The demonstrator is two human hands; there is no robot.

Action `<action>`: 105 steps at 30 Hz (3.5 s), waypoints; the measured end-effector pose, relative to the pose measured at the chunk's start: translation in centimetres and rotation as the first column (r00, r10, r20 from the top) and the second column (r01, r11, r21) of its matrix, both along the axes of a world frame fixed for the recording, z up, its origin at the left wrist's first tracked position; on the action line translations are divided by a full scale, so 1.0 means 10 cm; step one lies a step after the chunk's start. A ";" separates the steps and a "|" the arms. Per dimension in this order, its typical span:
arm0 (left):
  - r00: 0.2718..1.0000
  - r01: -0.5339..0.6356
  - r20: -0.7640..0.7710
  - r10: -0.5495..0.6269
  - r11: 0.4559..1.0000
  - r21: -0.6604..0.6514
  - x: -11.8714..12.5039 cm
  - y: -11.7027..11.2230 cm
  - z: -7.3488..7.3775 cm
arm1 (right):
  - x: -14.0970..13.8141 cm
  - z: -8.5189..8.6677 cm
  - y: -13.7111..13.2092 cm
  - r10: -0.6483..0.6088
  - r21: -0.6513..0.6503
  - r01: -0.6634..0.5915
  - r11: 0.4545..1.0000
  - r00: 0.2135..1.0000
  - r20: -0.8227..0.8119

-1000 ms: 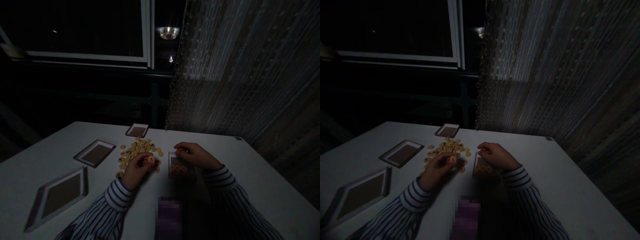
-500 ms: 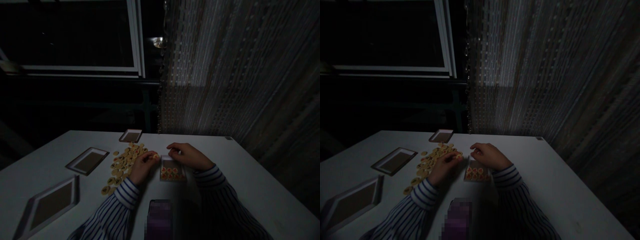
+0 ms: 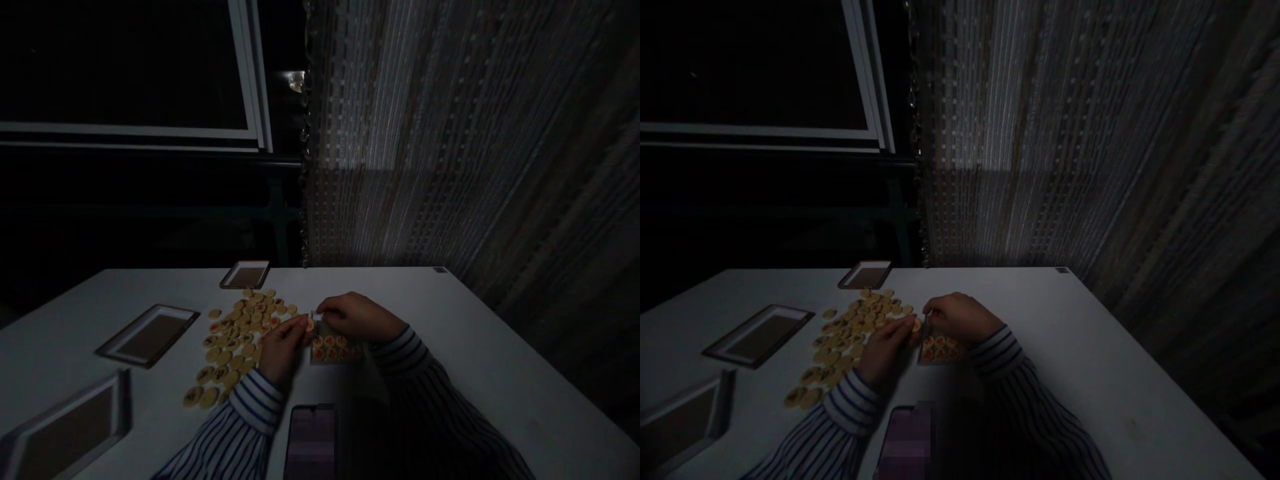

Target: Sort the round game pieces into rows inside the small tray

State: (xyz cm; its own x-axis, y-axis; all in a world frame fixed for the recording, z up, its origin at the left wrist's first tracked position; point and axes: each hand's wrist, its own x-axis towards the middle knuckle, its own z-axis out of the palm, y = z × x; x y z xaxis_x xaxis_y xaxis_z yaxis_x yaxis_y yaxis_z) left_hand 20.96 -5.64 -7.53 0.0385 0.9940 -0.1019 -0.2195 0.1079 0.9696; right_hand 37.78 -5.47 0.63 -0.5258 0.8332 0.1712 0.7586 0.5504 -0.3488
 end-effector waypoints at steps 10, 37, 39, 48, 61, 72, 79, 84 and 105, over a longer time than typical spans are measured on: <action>0.999 0.043 0.018 -0.044 0.998 0.037 0.01 -0.05 0.11 | -0.06 -0.16 -0.05 0.002 0.108 -0.010 0.994 0.997 0.076; 0.939 0.013 -0.336 0.075 0.967 0.253 -0.01 -0.01 -0.08 | 0.08 -0.06 -0.08 -0.032 0.119 0.008 0.993 0.978 0.206; 0.911 0.035 -0.399 0.099 0.948 0.316 -0.02 0.00 -0.10 | 0.14 -0.04 -0.08 -0.066 0.080 0.049 0.996 0.971 0.228; 0.793 0.187 -0.590 0.151 0.861 0.473 -0.04 0.01 -0.23 | 0.29 -0.04 -0.08 -0.156 -0.042 0.183 0.982 0.921 0.357; 0.603 0.329 -0.768 0.217 0.809 0.487 -0.03 -0.05 -0.17 | 0.31 -0.19 -0.01 -0.127 -0.046 0.162 0.986 0.893 0.432; 0.543 0.379 -0.820 0.181 0.818 0.432 -0.01 -0.07 -0.17 | 0.30 -0.32 0.03 -0.109 -0.038 0.143 0.989 0.876 0.470; 0.506 0.394 -0.846 0.167 0.827 0.400 -0.01 -0.08 -0.16 | 0.30 -0.38 0.04 -0.102 -0.030 0.134 0.991 0.867 0.487; 0.490 0.403 -0.855 0.172 0.824 0.397 -0.01 -0.08 -0.17 | 0.28 -0.37 0.03 -0.106 -0.038 0.144 0.989 0.856 0.505; 0.455 0.403 -0.876 0.163 0.839 0.365 -0.01 -0.09 -0.16 | 0.27 -0.36 0.04 -0.081 -0.073 0.144 0.987 0.832 0.548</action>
State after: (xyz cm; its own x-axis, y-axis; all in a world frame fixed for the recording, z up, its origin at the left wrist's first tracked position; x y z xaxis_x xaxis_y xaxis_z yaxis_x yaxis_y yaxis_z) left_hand 20.85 -6.53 -9.10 0.3367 0.8935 0.2971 0.7138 -0.4479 0.5383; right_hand 40.51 -5.05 -2.96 -0.4096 0.8886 -0.2064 0.8972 0.4334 0.0853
